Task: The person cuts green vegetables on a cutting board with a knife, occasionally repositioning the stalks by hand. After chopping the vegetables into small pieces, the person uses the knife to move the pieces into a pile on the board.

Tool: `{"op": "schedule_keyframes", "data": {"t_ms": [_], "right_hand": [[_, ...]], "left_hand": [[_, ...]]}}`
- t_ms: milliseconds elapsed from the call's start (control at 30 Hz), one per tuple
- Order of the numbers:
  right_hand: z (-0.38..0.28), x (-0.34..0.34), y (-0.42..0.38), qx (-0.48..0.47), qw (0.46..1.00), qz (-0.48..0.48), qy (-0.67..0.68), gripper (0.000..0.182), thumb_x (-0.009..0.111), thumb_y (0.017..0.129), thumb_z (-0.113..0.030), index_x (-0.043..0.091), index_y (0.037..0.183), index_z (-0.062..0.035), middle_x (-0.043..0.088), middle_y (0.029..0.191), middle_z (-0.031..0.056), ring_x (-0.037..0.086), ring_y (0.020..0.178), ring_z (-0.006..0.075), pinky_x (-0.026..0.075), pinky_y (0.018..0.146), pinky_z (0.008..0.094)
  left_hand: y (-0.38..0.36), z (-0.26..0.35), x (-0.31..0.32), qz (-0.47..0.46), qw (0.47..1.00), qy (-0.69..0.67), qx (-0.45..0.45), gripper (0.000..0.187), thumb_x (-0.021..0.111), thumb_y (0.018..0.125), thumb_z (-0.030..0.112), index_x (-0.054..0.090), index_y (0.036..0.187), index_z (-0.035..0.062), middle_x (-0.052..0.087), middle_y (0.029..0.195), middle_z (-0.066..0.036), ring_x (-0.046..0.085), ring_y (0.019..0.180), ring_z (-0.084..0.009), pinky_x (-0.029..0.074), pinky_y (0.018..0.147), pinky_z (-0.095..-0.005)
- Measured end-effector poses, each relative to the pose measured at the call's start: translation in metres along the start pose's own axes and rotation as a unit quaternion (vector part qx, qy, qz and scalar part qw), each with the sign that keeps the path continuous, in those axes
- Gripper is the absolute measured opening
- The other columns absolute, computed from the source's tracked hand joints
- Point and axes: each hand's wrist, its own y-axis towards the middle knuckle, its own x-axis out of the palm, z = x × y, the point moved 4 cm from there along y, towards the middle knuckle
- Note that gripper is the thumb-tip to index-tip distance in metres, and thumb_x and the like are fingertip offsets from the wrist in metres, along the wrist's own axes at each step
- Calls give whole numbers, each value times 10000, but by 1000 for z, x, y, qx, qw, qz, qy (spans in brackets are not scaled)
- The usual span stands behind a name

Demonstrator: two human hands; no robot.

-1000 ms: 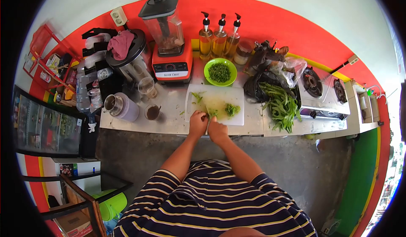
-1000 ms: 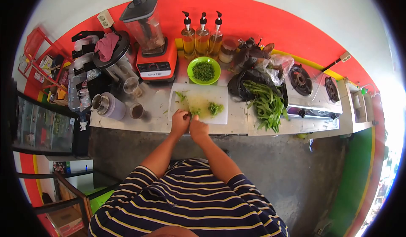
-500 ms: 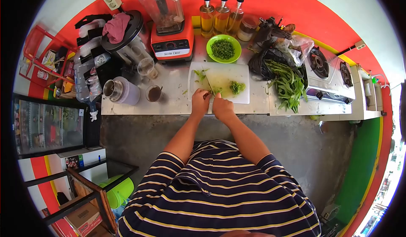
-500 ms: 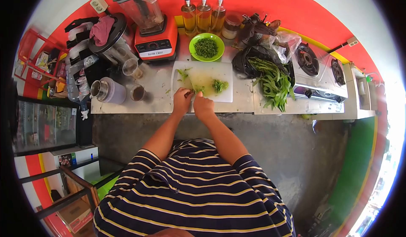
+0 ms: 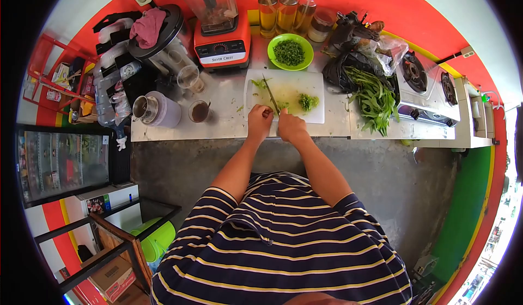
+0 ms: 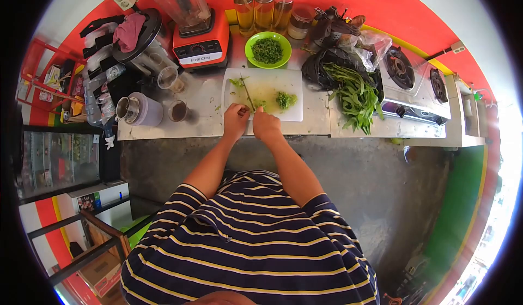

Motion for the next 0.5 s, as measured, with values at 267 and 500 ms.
{"op": "schedule_keyframes", "data": {"t_ms": [267, 500], "right_hand": [[30, 7, -36, 14, 995, 18, 99, 408, 641, 878, -210, 465, 1183, -3, 693, 1047, 287, 673, 1007, 458, 525, 885, 539], [46, 15, -43, -36, 992, -3, 117, 437, 649, 880, -248, 451, 1188, -9, 696, 1013, 287, 668, 993, 467, 519, 875, 540]], "left_hand": [[9, 5, 3, 34, 995, 75, -64, 114, 751, 813, 131, 723, 828, 22, 628, 759, -102, 642, 695, -259, 506, 678, -380], [9, 4, 1, 34, 996, 72, -50, 130, 750, 811, 149, 732, 839, 23, 625, 760, -121, 633, 701, -288, 494, 673, -388]]}}
